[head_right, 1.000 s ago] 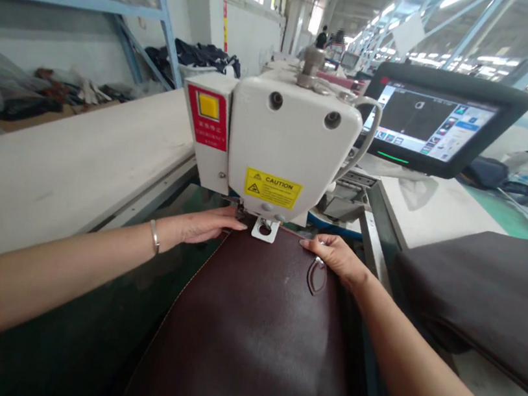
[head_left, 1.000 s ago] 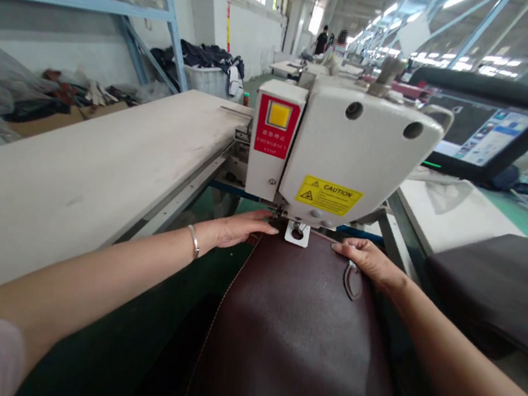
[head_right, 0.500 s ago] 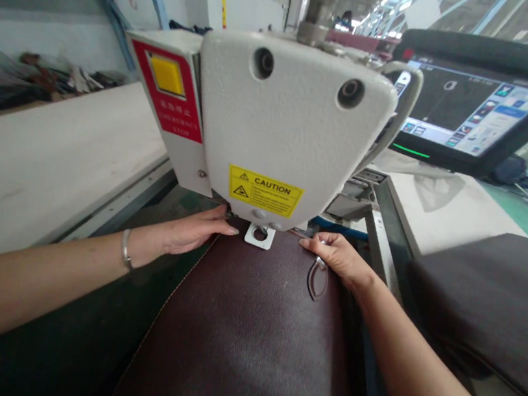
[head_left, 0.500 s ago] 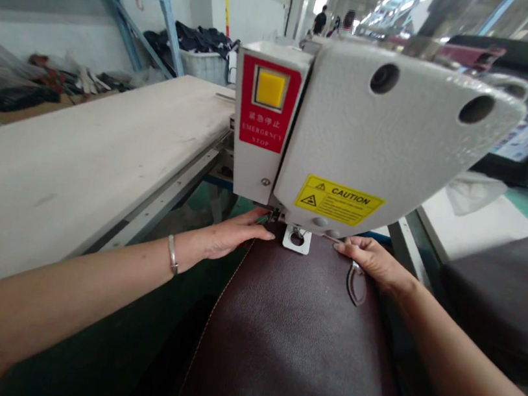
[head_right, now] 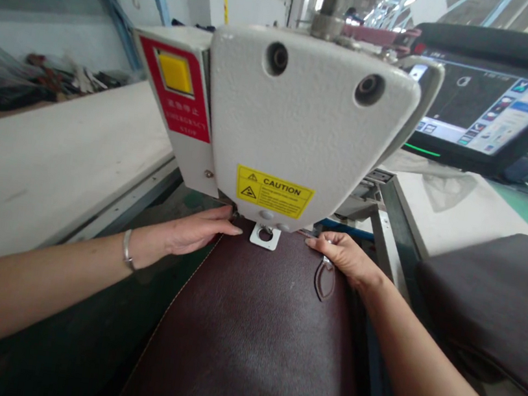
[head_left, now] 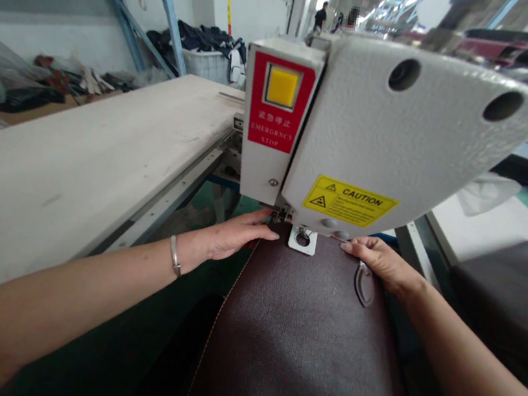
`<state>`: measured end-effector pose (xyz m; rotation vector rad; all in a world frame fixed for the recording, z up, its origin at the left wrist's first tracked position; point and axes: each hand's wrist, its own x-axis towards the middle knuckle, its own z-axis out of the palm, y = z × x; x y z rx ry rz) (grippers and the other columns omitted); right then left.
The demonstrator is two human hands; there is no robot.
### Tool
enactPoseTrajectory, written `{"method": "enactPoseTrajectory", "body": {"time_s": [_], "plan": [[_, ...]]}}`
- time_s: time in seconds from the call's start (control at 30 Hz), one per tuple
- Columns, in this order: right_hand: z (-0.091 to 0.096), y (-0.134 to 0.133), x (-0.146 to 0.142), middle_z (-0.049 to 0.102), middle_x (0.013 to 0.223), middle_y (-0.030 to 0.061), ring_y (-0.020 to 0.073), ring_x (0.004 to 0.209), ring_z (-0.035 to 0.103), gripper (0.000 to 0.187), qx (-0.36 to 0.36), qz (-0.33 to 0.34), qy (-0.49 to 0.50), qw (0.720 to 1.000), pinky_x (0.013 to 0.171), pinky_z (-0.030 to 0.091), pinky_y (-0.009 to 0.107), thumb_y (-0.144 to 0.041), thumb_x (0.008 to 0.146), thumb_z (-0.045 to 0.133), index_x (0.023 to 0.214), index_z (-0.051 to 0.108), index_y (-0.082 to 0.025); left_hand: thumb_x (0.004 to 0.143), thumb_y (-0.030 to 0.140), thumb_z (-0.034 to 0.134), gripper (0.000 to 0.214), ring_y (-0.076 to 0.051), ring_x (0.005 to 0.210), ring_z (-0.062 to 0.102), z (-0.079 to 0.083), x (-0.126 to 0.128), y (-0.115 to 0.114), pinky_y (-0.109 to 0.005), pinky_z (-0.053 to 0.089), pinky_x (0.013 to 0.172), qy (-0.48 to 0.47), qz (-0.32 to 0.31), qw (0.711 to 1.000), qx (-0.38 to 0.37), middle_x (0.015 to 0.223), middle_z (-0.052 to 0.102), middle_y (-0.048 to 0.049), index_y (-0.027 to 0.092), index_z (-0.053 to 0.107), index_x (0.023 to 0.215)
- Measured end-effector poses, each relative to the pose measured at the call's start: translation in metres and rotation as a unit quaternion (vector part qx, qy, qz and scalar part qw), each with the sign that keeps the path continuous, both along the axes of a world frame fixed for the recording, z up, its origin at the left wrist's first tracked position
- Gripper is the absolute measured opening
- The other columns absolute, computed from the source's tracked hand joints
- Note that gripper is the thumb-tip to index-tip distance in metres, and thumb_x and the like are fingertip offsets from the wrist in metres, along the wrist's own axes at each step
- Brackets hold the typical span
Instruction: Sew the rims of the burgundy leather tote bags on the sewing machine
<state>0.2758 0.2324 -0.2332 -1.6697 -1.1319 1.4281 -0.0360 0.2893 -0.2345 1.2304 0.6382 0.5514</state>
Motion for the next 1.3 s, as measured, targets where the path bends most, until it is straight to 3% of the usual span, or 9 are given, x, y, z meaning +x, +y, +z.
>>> {"method": "enactPoseTrajectory", "body": {"time_s": [0.13,0.57,0.8,1.07,1.3], "plan": [[-0.002,0.0,0.002,0.047,0.05,-0.0041,0.0079,0.045,0.035,0.058,-0.013,0.012,0.005,1.0,0.046,0.025,0.026,-0.063,0.051,0.09,0.055,0.05,-0.021,0.078,0.029,0.071,0.052,-0.028,0.135,0.05,-0.003,0.0,0.0,-0.049,0.025,0.122,-0.005,-0.026,1.0,0.006,0.137,0.062,-0.0069,0.022,0.061,0.128],[-0.004,-0.003,0.0,0.047,0.051,-0.0041,0.0082,0.047,0.037,0.059,-0.016,-0.006,0.019,1.0,0.047,0.027,0.026,-0.062,0.05,0.09,0.054,0.05,-0.02,0.084,0.031,0.073,0.056,-0.028,0.14,0.047,-0.014,0.002,0.001,-0.051,0.026,0.123,-0.007,-0.018,0.999,-0.044,0.145,0.057,-0.0092,0.022,0.056,0.136],[-0.003,-0.005,0.0,0.047,0.052,-0.0043,0.008,0.047,0.037,0.06,-0.022,-0.013,0.018,1.0,0.046,0.027,0.025,-0.062,0.049,0.091,0.055,0.05,-0.02,0.086,0.03,0.07,0.049,-0.027,0.138,0.049,-0.012,0.003,0.0,-0.048,0.027,0.123,-0.017,-0.025,0.999,-0.025,0.142,0.059,-0.0103,0.019,0.058,0.132],[-0.001,-0.004,0.001,0.046,0.052,-0.0048,0.0075,0.046,0.036,0.059,-0.013,0.011,0.007,1.0,0.045,0.027,0.024,-0.062,0.053,0.09,0.057,0.05,-0.019,0.082,0.029,0.073,0.074,-0.029,0.142,0.043,-0.001,0.004,-0.017,-0.047,0.026,0.123,0.009,-0.047,0.998,0.043,0.151,0.048,-0.0132,0.018,0.041,0.148],[-0.001,-0.004,0.003,0.047,0.053,-0.0049,0.0074,0.046,0.037,0.056,-0.018,0.012,0.017,1.0,0.046,0.027,0.024,-0.056,0.053,0.092,0.058,0.051,-0.019,0.08,0.031,0.073,0.076,-0.03,0.14,0.043,0.0,0.007,-0.02,-0.048,0.027,0.122,0.015,-0.038,0.998,0.046,0.15,0.047,-0.0153,0.016,0.038,0.146]]}}
